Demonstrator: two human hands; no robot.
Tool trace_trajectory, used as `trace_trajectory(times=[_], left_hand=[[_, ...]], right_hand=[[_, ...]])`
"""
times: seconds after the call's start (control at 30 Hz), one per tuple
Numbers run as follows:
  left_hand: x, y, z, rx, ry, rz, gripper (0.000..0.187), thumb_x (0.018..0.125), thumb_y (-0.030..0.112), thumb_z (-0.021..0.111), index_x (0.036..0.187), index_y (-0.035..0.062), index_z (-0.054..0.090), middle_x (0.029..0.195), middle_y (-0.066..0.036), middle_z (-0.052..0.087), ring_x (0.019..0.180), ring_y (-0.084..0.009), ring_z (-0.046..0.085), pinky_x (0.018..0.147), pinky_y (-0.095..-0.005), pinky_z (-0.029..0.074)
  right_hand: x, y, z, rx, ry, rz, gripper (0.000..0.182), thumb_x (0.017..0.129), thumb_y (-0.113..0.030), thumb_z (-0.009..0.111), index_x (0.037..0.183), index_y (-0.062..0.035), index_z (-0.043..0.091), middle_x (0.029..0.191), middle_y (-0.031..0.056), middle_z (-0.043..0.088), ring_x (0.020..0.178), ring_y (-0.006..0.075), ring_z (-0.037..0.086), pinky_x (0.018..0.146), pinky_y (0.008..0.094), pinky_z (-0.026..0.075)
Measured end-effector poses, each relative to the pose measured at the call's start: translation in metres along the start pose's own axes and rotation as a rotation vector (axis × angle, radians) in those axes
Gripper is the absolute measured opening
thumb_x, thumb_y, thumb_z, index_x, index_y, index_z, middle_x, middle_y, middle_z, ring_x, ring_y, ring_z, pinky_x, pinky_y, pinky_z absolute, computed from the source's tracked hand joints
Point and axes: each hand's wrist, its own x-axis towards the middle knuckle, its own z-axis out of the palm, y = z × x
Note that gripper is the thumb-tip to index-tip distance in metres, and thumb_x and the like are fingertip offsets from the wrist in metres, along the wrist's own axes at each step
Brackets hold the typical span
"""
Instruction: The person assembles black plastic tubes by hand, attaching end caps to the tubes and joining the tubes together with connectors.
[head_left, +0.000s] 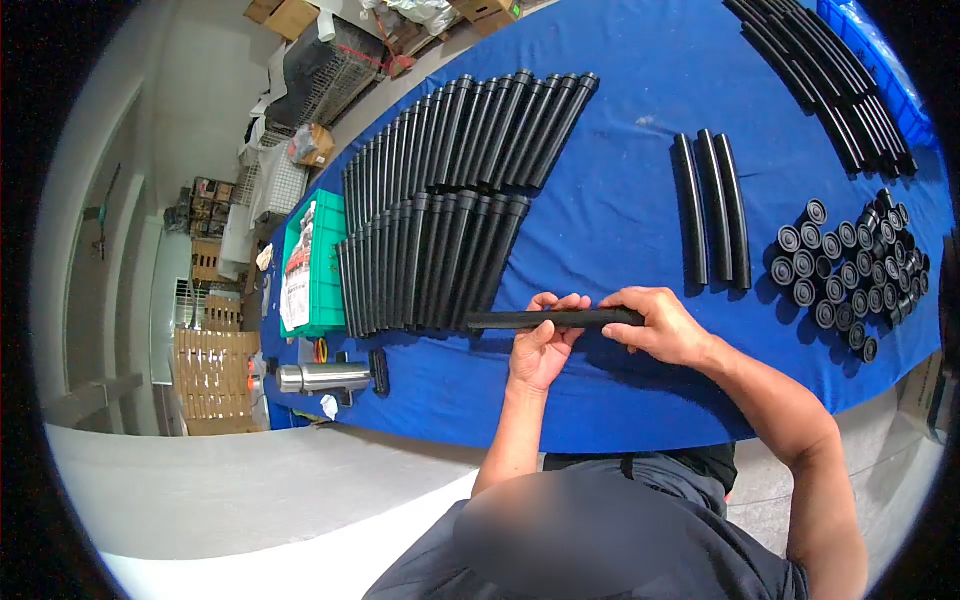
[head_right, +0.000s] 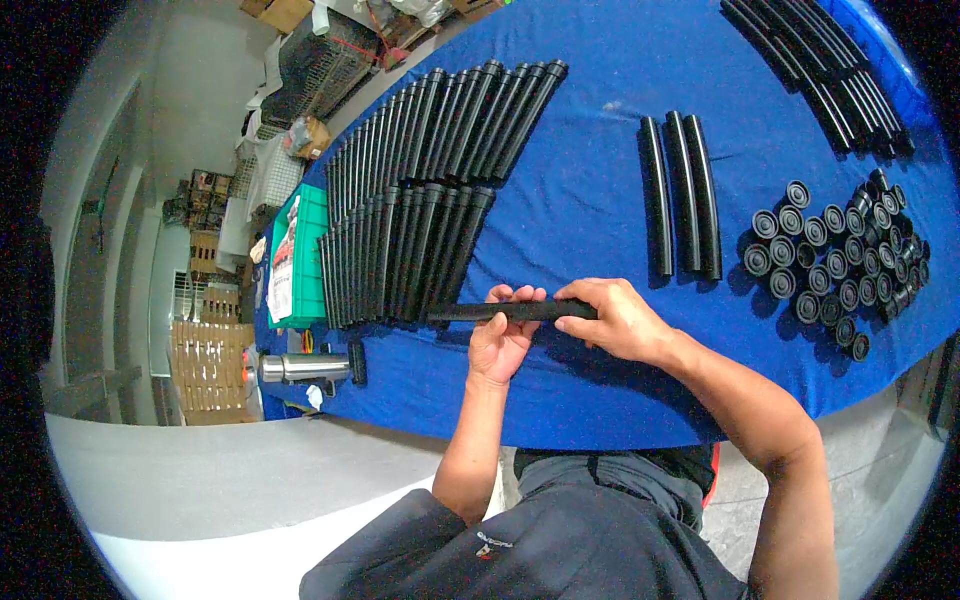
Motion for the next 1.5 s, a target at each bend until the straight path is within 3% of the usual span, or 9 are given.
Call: trace_trajectory(times=[0.17, 0.27, 0.5, 0.6, 0.83, 0.93, 1.03, 1.27, 1.5], left_hand=[[0.000, 0.001, 0.001, -0.026, 0.013, -0.013, 0.034, 0.090, 0.005, 0.073, 0.122, 0.0056, 0.059, 0.135, -0.023, 0.061, 0.134, -0.0402, 0.053, 0.113, -0.0516, 0.048], [0.001, -0.001, 0.000, -0.023, -0.019, 0.006, 0.034, 0.091, 0.005, 0.072, 0.123, 0.0051, 0.059, 0.135, -0.023, 0.060, 0.134, -0.0407, 0.053, 0.113, -0.0516, 0.047], [0.001, -0.001, -0.001, -0.027, -0.004, -0.004, 0.034, 0.091, 0.003, 0.071, 0.123, 0.0049, 0.059, 0.135, -0.024, 0.061, 0.134, -0.0412, 0.052, 0.113, -0.0516, 0.047], [0.001, 0.001, 0.001, -0.023, -0.037, -0.004, 0.034, 0.091, 0.002, 0.071, 0.123, 0.0044, 0.059, 0.136, -0.024, 0.060, 0.134, -0.0409, 0.052, 0.114, -0.0520, 0.046], [0.001, -0.001, -0.001, -0.021, -0.027, -0.004, 0.034, 0.090, 0.001, 0.071, 0.122, 0.0044, 0.060, 0.136, -0.023, 0.060, 0.136, -0.0408, 0.051, 0.114, -0.0520, 0.046], [0.001, -0.001, -0.002, 0.004, -0.053, 0.002, 0.034, 0.091, 0.001, 0.071, 0.122, 0.0044, 0.059, 0.136, -0.023, 0.060, 0.136, -0.0404, 0.050, 0.114, -0.0519, 0.046], [0.002, 0.000, 0.002, 0.015, 0.007, -0.005, 0.033, 0.092, 0.002, 0.071, 0.123, 0.0045, 0.059, 0.137, -0.023, 0.060, 0.136, -0.0397, 0.050, 0.114, -0.0517, 0.046], [0.001, -0.001, 0.001, 0.001, -0.025, 0.026, 0.032, 0.094, 0.005, 0.069, 0.124, 0.0049, 0.059, 0.138, -0.023, 0.059, 0.136, -0.0399, 0.051, 0.114, -0.0519, 0.046], [0.001, 0.000, 0.000, -0.043, -0.003, -0.003, 0.034, 0.092, 0.004, 0.070, 0.125, 0.0051, 0.059, 0.137, -0.024, 0.059, 0.135, -0.0398, 0.052, 0.115, -0.0515, 0.045]], right_hand=[[-0.001, 0.010, 0.005, -0.223, 0.118, -0.267, 0.034, 0.086, -0.015, 0.074, 0.115, 0.0018, 0.066, 0.097, 0.0219, 0.069, 0.091, 0.0368, 0.069, 0.079, 0.0435, 0.054], [0.001, -0.020, -0.010, 0.229, -0.156, 0.328, 0.034, 0.087, -0.015, 0.074, 0.115, 0.0015, 0.065, 0.097, 0.0210, 0.067, 0.091, 0.0380, 0.067, 0.079, 0.0452, 0.054], [-0.001, 0.006, 0.004, -0.224, 0.117, -0.263, 0.033, 0.086, -0.014, 0.074, 0.115, 0.0008, 0.066, 0.096, 0.0213, 0.069, 0.090, 0.0372, 0.068, 0.079, 0.0435, 0.055], [0.003, -0.016, -0.008, 0.239, -0.148, 0.339, 0.034, 0.086, -0.013, 0.074, 0.117, -0.0001, 0.065, 0.097, 0.0203, 0.067, 0.089, 0.0384, 0.067, 0.079, 0.0455, 0.054], [0.001, 0.011, 0.003, -0.243, 0.124, -0.285, 0.032, 0.086, -0.014, 0.074, 0.114, 0.0001, 0.066, 0.095, 0.0208, 0.066, 0.087, 0.0373, 0.067, 0.076, 0.0438, 0.055], [0.005, -0.016, -0.014, 0.138, -0.207, 0.347, 0.035, 0.086, -0.013, 0.074, 0.117, -0.0002, 0.064, 0.093, 0.0193, 0.064, 0.085, 0.0385, 0.065, 0.075, 0.0462, 0.054], [0.003, 0.020, 0.006, -0.276, 0.148, -0.356, 0.036, 0.086, -0.015, 0.075, 0.117, -0.0001, 0.064, 0.093, 0.0189, 0.064, 0.086, 0.0378, 0.066, 0.074, 0.0457, 0.054], [0.002, -0.012, -0.010, 0.219, -0.173, 0.293, 0.036, 0.084, -0.014, 0.076, 0.116, -0.0016, 0.064, 0.094, 0.0193, 0.065, 0.088, 0.0398, 0.065, 0.078, 0.0471, 0.054], [0.001, 0.011, 0.008, -0.205, 0.109, -0.236, 0.032, 0.088, -0.017, 0.075, 0.114, -0.0002, 0.067, 0.085, 0.0164, 0.069, 0.075, 0.0304, 0.071, 0.069, 0.0418, 0.057]])
